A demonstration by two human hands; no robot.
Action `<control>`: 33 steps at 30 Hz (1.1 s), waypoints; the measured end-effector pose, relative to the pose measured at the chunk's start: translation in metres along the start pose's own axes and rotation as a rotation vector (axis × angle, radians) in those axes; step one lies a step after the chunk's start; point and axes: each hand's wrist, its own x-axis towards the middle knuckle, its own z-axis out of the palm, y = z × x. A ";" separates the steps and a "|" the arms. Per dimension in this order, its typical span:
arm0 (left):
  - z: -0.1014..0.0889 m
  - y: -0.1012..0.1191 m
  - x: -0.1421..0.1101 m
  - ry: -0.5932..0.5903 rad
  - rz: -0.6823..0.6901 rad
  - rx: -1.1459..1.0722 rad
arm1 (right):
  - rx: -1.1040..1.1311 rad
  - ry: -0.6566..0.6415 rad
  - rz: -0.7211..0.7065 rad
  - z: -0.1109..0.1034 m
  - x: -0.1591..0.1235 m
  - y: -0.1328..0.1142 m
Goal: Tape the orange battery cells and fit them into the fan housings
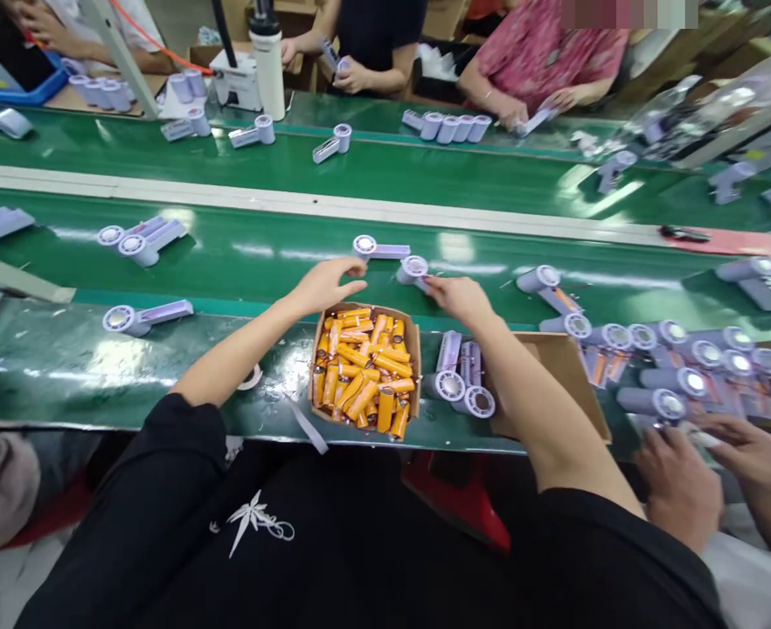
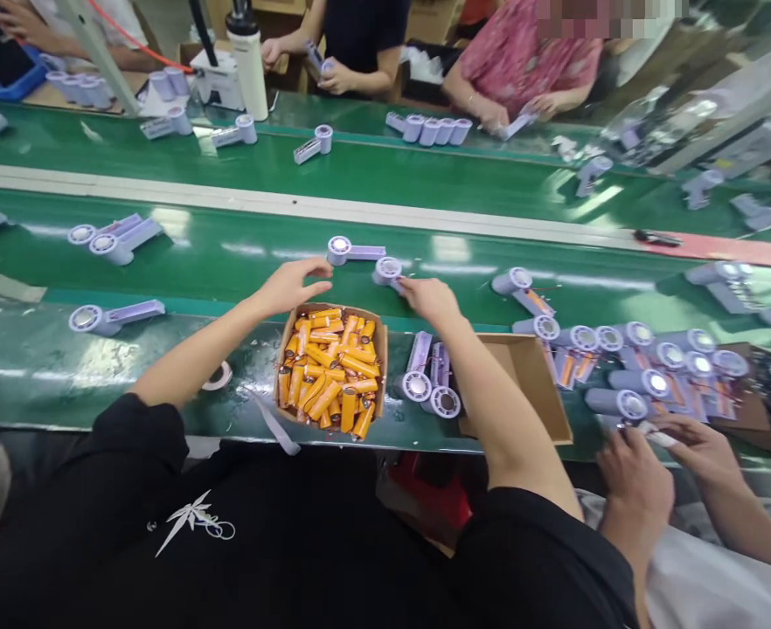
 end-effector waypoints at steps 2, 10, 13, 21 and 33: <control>-0.034 -0.012 -0.091 0.075 0.017 0.057 | 0.058 0.077 0.026 0.005 -0.017 0.019; -0.068 -0.030 -0.301 0.030 0.006 0.500 | 0.675 0.355 -0.166 -0.014 -0.125 -0.082; -0.056 0.000 -0.290 0.196 0.101 0.568 | 0.800 0.021 -0.332 -0.024 -0.151 -0.163; -0.053 0.052 -0.270 0.275 0.372 0.432 | 1.014 -0.411 -0.821 -0.007 -0.177 -0.233; -0.041 0.041 -0.264 0.370 0.330 0.497 | 0.381 0.049 -0.332 -0.031 -0.124 -0.177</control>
